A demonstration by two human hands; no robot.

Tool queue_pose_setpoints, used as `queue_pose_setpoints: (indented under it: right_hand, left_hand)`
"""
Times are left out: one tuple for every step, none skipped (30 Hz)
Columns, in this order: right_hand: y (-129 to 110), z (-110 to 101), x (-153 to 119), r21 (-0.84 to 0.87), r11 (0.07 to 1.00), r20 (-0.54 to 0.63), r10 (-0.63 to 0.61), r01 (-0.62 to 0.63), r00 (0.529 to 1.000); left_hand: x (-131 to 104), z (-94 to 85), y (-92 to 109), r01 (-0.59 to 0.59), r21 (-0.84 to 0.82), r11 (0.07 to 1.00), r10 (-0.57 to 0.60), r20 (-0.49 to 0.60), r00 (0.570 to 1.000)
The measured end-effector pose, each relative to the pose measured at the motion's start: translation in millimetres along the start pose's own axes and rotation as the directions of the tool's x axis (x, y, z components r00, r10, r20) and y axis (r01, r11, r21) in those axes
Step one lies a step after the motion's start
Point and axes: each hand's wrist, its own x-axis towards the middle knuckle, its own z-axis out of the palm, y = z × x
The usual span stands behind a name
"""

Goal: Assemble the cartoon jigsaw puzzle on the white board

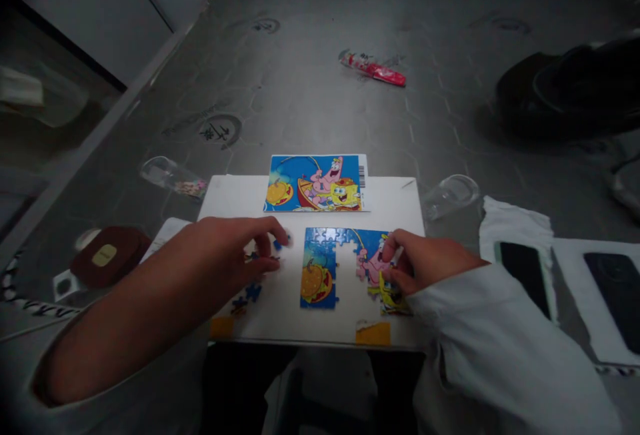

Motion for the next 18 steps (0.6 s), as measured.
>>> queue_pose_setpoints:
  right_hand:
    - [-6.3, -0.3, -2.1, -0.014, 1.000, -0.017, 0.011, -0.011, 1.000]
    - [-12.5, -0.4, -4.3, -0.020, 0.999, -0.019, 0.027, -0.028, 0.999]
    - [-18.1, -0.5, -6.4, -0.032, 0.998, -0.068, 0.045, -0.047, 0.997]
    - [-23.0, -0.6, -8.5, -0.043, 0.996, -0.084, 0.069, -0.073, 0.994]
    - [-27.0, -0.7, -10.4, -0.052, 0.994, -0.092, 0.088, -0.093, 0.992]
    - [-30.0, -1.1, -12.1, -0.055, 0.995, -0.105, 0.077, -0.083, 0.991]
    - [-32.2, -1.6, -13.4, -0.058, 0.995, -0.109, 0.073, -0.080, 0.991]
    - [-33.9, -2.1, -14.4, -0.059, 0.996, -0.112, 0.066, -0.073, 0.991]
    - [-35.1, -2.8, -15.0, -0.059, 0.996, -0.114, 0.059, -0.066, 0.992]
    - [-36.0, -3.3, -15.0, -0.060, 0.996, -0.111, 0.061, -0.068, 0.992]
    - [-36.7, -3.7, -14.7, -0.063, 0.995, -0.101, 0.072, -0.079, 0.992]
    - [-37.4, -3.9, -14.0, -0.069, 0.993, -0.086, 0.092, -0.098, 0.992]
    - [-37.9, -3.9, -13.1, -0.077, 0.990, -0.076, 0.116, -0.122, 0.990]
    - [-38.3, -3.8, -12.2, -0.084, 0.986, -0.068, 0.137, -0.142, 0.988]
    - [-38.6, -3.7, -11.6, -0.088, 0.984, -0.062, 0.148, -0.153, 0.987]
    - [-38.8, -3.7, -11.2, -0.085, 0.985, -0.056, 0.148, -0.153, 0.987]
    - [-38.8, -3.8, -11.1, -0.077, 0.987, -0.053, 0.140, -0.143, 0.989]
    - [-38.8, -4.0, -11.2, -0.065, 0.990, -0.051, 0.122, -0.126, 0.991]
  left_hand:
    - [0.2, 1.1, 3.0, -0.050, -0.042, 0.998, 0.050, -0.024, 0.998]
    - [0.3, 2.7, 6.9, -0.102, -0.082, 0.991, 0.098, -0.050, 0.994]
    - [0.4, 4.5, 11.6, -0.153, -0.119, 0.981, 0.144, -0.077, 0.987]
    - [0.3, 6.4, 17.1, -0.183, -0.153, 0.971, 0.169, -0.100, 0.980]
    - [0.2, 8.2, 23.3, -0.202, -0.186, 0.961, 0.183, -0.115, 0.976]
    - [0.1, 9.8, 29.8, -0.201, -0.213, 0.956, 0.179, -0.120, 0.977]
    - [0.0, 11.1, 36.4, -0.197, -0.240, 0.951, 0.172, -0.122, 0.978]
    - [0.0, 12.3, 42.8, -0.177, -0.251, 0.952, 0.152, -0.113, 0.982]
    - [0.0, 13.5, 48.6, -0.159, -0.261, 0.952, 0.136, -0.103, 0.985]
    - [0.2, 14.9, 53.7, -0.140, -0.267, 0.953, 0.120, -0.093, 0.988]
    - [0.5, 16.5, 57.9, -0.124, -0.272, 0.954, 0.107, -0.078, 0.991]
    - [0.8, 18.4, 61.0, -0.115, -0.278, 0.954, 0.100, -0.066, 0.993]
    - [1.2, 20.5, 63.2, -0.110, -0.282, 0.953, 0.099, -0.051, 0.994]
    - [1.7, 22.9, 64.6, -0.109, -0.279, 0.954, 0.102, -0.040, 0.994]
    - [2.3, 25.3, 65.1, -0.108, -0.268, 0.957, 0.104, -0.028, 0.994]
    - [2.9, 27.7, 65.0, -0.110, -0.256, 0.961, 0.109, -0.018, 0.994]
    - [3.6, 29.9, 64.5, -0.114, -0.239, 0.964, 0.115, -0.009, 0.993]
    - [4.4, 32.0, 63.6, -0.120, -0.219, 0.968, 0.123, 0.000, 0.992]
